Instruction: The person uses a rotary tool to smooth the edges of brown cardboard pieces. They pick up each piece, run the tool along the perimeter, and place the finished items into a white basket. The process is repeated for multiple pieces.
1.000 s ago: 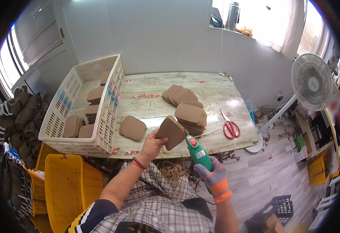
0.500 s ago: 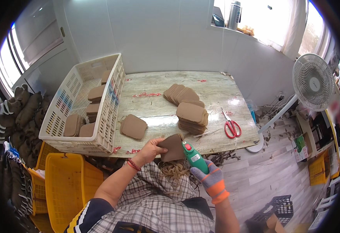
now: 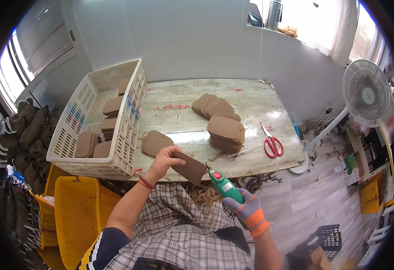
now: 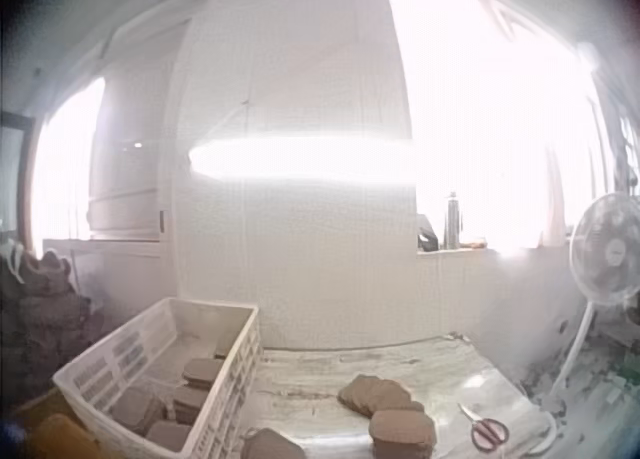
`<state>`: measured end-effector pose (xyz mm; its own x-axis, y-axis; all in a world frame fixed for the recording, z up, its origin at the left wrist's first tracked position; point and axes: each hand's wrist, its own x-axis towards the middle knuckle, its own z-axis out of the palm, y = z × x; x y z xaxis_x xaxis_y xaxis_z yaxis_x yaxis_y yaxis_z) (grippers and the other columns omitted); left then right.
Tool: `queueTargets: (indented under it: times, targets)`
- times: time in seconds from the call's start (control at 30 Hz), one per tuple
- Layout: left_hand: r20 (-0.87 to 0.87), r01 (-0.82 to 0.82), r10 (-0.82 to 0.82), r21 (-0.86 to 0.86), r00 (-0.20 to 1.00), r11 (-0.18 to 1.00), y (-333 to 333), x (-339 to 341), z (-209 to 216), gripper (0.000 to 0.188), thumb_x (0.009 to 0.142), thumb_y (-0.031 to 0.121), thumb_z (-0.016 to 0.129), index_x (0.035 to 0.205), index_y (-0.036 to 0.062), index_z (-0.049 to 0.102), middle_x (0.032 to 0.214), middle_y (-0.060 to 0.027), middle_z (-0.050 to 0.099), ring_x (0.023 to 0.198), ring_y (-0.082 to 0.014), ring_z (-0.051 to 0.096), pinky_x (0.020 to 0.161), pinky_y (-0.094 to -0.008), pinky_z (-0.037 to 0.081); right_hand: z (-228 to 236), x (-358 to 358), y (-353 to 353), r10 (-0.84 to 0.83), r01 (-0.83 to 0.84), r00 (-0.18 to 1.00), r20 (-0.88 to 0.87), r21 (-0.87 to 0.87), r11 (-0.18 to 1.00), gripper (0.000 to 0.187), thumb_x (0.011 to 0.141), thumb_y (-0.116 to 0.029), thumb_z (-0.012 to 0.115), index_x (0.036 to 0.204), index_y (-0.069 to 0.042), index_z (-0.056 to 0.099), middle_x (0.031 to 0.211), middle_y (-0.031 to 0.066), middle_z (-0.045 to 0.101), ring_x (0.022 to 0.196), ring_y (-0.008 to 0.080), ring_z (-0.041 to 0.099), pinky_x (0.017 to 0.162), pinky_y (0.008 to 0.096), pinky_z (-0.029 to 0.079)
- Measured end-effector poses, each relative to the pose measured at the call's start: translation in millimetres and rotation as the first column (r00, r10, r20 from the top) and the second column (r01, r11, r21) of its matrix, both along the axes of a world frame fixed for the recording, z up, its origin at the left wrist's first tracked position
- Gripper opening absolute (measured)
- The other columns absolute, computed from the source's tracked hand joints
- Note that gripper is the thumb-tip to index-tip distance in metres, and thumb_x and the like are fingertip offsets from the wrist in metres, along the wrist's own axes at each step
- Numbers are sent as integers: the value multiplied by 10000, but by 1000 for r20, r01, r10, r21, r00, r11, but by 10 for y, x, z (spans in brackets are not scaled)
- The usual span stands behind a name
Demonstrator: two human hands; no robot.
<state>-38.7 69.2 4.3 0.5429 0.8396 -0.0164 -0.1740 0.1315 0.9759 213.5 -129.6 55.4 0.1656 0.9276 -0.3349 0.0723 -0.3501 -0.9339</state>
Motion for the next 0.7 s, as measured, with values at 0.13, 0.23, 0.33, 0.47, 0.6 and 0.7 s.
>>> queueTargets:
  times: [0.13,0.23,0.33,0.47,0.6,0.7]
  targets:
    - [12,15,-14,-56,1000,998,30,-44,19,161,737,15,729,882,45,667,825,7,655,778,-79,582,733,-233,454,46,-61,-6,9,-11,997,-76,-23,1000,428,786,-216,764,1104,15,594,775,-2,614,618,35,513,535,204,432]
    - [26,38,-37,-67,999,997,39,-39,20,152,737,13,727,879,38,680,817,1,661,760,-85,586,721,-232,457,68,-71,-8,35,-37,997,-63,-29,999,415,789,-214,763,1094,11,592,766,-7,605,616,34,509,533,200,427]
    - [-14,63,-64,-62,998,996,43,-29,57,146,733,16,730,870,32,682,805,-1,663,739,-84,589,706,-231,461,87,-74,-7,55,-58,997,-52,-39,998,405,790,-218,764,1079,6,590,750,-11,593,612,35,505,534,199,423]
    - [-57,82,-84,-45,995,996,19,-13,59,144,732,21,731,867,25,680,801,-2,666,733,-80,590,702,-228,464,76,-84,-6,81,-82,996,-21,-52,995,400,792,-228,763,1073,-3,590,739,-10,586,606,36,500,532,199,421]
    - [-95,132,-136,-43,986,990,6,8,19,142,735,15,721,871,23,679,803,-4,668,734,-78,591,713,-226,468,44,-80,-3,97,-97,995,-2,-51,994,409,793,-245,762,1079,-7,594,729,-12,581,601,37,497,525,201,419]
    - [-109,187,-197,-94,974,978,-31,45,24,150,732,14,721,876,25,679,814,-3,667,750,-78,589,723,-228,468,-9,-75,-9,109,-110,994,-12,-50,993,423,788,-263,766,1082,-10,598,721,-12,581,586,38,492,517,205,417]
